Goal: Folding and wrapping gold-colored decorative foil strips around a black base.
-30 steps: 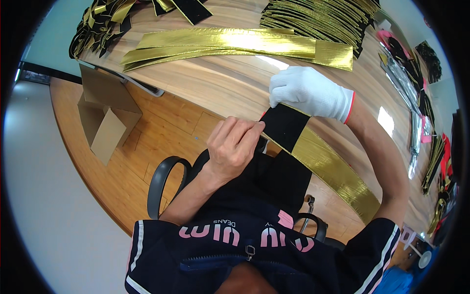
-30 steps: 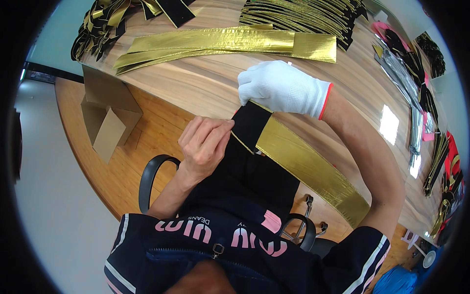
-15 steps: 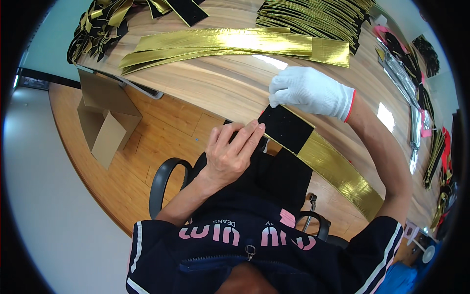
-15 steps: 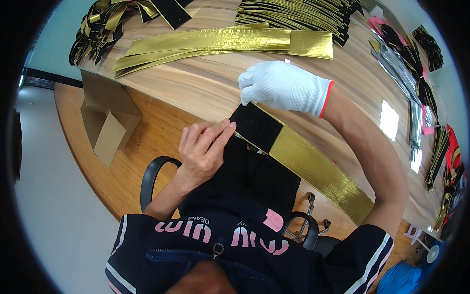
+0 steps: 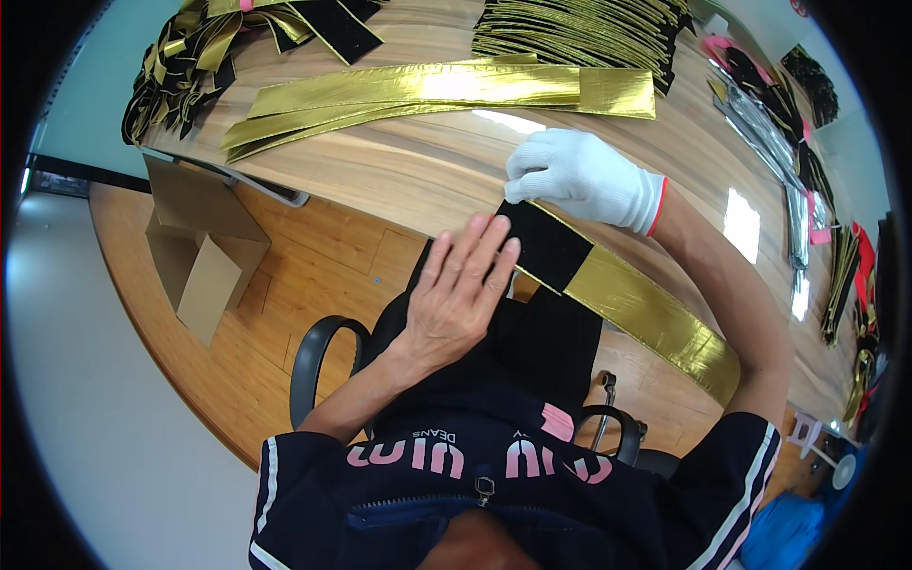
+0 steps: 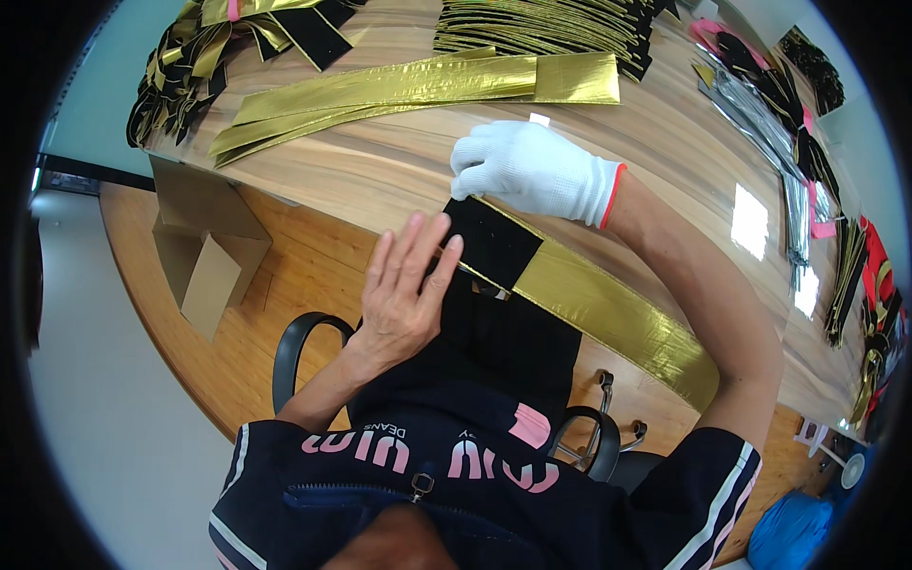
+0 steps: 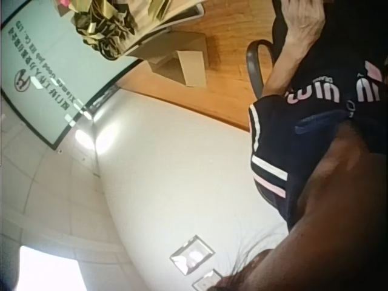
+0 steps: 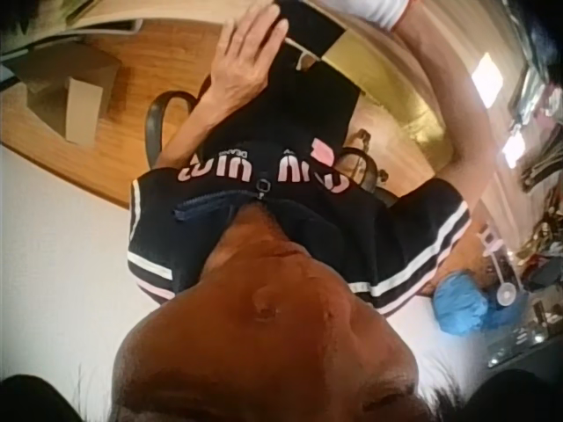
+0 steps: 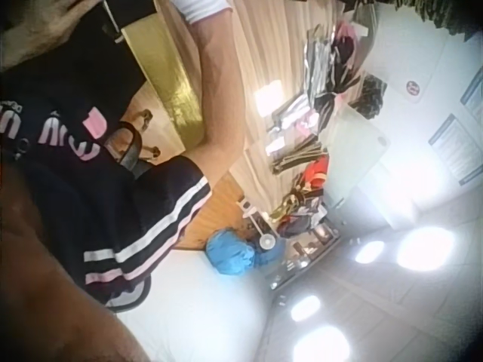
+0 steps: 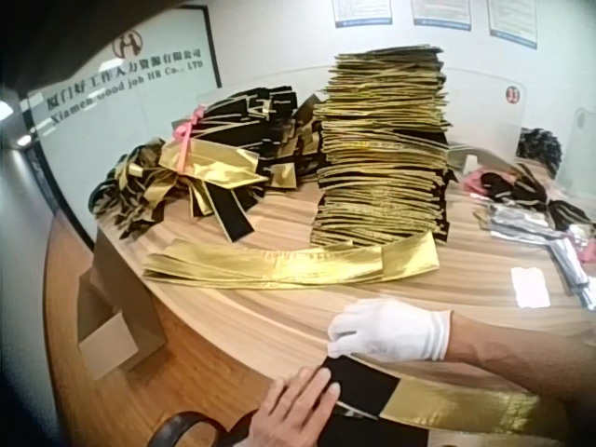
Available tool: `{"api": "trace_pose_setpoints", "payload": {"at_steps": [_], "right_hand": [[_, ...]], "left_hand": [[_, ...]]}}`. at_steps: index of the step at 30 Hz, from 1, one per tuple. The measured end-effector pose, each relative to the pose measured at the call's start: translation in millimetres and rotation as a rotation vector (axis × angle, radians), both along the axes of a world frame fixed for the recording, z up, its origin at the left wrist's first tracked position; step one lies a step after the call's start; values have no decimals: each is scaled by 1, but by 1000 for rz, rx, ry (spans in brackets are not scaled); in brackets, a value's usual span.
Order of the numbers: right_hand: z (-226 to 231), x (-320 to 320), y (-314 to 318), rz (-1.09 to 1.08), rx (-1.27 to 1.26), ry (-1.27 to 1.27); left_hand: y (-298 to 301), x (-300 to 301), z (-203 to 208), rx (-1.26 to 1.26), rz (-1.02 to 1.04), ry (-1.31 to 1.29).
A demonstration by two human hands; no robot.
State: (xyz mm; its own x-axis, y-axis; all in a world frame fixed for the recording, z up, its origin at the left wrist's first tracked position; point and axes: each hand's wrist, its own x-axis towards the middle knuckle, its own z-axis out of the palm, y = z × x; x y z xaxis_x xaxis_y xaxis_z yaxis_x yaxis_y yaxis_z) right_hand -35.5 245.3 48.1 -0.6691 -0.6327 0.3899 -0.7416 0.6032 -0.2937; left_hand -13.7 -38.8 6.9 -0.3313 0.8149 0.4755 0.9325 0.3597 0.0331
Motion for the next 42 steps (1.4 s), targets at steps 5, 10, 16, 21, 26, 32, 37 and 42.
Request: {"api": "trace_pose_setpoints", "payload": {"at_steps": [5, 10, 16, 21, 26, 32, 37, 42], "right_hand": [[1, 4, -2, -26, -32, 15], [10, 26, -7, -273, -131, -199], [24, 86, -26, -590, -529, -586], [20, 93, -30, -630, -430, -469], [17, 91, -28, -665, -459, -493], [16, 91, -31, -667, -440, -419], [23, 89, -26, -678, -358, -410], [22, 94, -27, -647, -394, -368]], "left_hand": [[13, -6, -19, -42, -97, 17], [13, -3, -23, -43, -77, 18], [15, 2, -21, -29, -35, 11], [19, 3, -16, -73, -31, 48], [21, -2, -4, -97, -62, 21], [35, -14, 0, -120, -196, -18], [39, -12, -3, -94, -157, 58], [41, -9, -2, -98, -134, 52]]}}
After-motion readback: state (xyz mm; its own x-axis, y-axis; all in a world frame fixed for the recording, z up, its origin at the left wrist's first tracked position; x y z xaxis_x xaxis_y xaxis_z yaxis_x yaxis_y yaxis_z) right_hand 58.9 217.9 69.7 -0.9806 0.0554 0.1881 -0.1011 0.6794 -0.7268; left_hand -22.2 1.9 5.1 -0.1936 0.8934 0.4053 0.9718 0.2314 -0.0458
